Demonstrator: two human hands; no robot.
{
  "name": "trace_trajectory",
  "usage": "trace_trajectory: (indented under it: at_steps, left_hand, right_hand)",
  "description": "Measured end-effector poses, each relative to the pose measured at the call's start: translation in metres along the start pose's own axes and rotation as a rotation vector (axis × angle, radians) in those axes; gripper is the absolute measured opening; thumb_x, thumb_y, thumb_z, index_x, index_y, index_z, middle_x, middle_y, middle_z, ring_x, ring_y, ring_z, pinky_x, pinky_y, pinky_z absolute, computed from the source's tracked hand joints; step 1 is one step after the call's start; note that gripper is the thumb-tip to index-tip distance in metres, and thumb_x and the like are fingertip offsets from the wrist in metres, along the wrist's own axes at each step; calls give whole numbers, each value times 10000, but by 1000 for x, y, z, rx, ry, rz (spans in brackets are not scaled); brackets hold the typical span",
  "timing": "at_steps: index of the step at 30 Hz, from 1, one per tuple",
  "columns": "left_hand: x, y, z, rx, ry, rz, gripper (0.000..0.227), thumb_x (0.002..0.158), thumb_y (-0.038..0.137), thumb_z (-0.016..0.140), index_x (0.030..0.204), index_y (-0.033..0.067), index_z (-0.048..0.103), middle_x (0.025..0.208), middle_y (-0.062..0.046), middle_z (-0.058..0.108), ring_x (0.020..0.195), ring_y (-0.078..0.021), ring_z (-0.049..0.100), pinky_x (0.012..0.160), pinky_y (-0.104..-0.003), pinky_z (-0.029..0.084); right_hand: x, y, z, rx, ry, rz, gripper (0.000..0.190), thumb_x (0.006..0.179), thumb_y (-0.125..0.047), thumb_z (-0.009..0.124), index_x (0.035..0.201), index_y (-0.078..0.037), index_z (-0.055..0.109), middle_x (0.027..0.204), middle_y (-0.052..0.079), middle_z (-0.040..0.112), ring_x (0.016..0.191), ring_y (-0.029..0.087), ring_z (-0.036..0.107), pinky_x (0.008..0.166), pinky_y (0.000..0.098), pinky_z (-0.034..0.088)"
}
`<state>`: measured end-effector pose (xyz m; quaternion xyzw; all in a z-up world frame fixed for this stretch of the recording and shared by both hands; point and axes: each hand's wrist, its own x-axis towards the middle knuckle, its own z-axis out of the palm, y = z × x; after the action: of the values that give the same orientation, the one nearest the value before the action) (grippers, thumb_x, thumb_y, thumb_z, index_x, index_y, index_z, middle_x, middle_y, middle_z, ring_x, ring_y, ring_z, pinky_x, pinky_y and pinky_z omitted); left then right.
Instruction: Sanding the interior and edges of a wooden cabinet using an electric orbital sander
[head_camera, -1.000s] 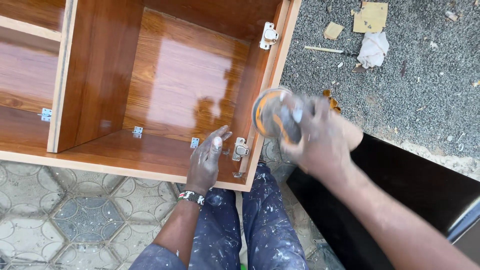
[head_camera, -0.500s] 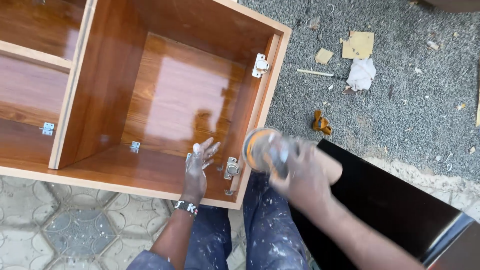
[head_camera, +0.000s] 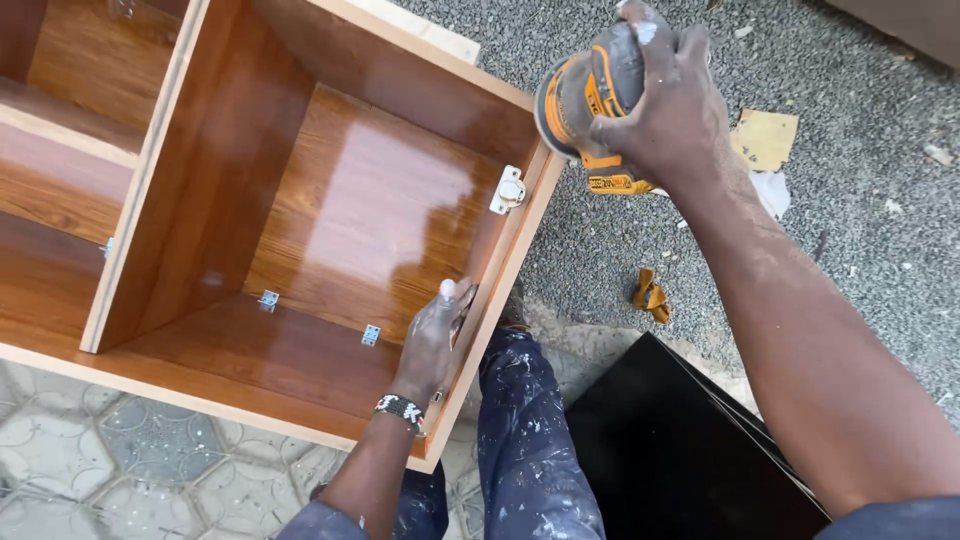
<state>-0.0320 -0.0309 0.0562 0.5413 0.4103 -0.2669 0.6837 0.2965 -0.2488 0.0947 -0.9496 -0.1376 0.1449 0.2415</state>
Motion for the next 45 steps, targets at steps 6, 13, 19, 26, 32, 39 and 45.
trace_trajectory:
  at_steps: [6,13,19,26,32,39,45]
  left_hand:
    - [40,-30,-24,-194,-173,-193,1283,939,937,156,1831,73,477,1865,-159,578,1794,-275,465,1482,-512,279]
    - [35,-46,-69,-305,-323,-192,1355,1037,1001,0,1891,8,349,1862,-326,488,1776,-551,319,1454,-722,189]
    - [-52,-51,-124,-247,177,364,601,1268,392,438,1561,-12,772,1321,-282,884,1217,-311,839,1181,-494,639]
    - [-178,-83,-180,13,650,399,522,1286,349,457,1499,4,785,1353,-239,863,1310,-348,832,1247,-524,577]
    - [-189,-147,-181,-278,717,306,571,1294,348,381,1631,-31,644,1508,-320,773,1461,-452,727,1302,-604,517]
    - [-188,-131,-207,-676,662,299,774,1271,543,362,1788,-22,476,1781,-369,579,1692,-601,461,1367,-749,352]
    - [-151,-123,-240,-1151,285,291,1203,1157,909,184,1920,-16,77,1971,-369,67,1803,-600,23,1481,-693,20]
  right_hand:
    - [-53,-36,7,-167,-146,14,1284,783,-399,1122,1837,-217,413,1486,234,461,1207,369,709,757,474,744]
    - [-223,-141,35,-122,-235,5,716,725,-316,1003,1377,-114,788,1361,250,580,1161,590,792,766,682,742]
    - [-372,-206,94,-184,-202,-96,891,735,-412,993,1588,-338,745,1355,241,653,1096,510,811,759,673,735]
    - [-500,-232,134,-266,-204,49,1046,654,-475,995,1647,-446,666,1449,202,640,1260,458,792,895,578,759]
    - [-450,-299,151,-244,-211,80,1078,656,-442,1001,1672,-441,642,1464,218,608,1227,522,797,855,646,753]
    - [-289,-431,177,-16,-345,25,1117,751,-390,985,1747,-125,553,1455,374,574,1268,711,714,940,802,656]
    - [-189,-402,205,84,-665,193,1159,670,-468,1047,1720,-404,559,1315,107,822,1239,318,838,1025,526,655]
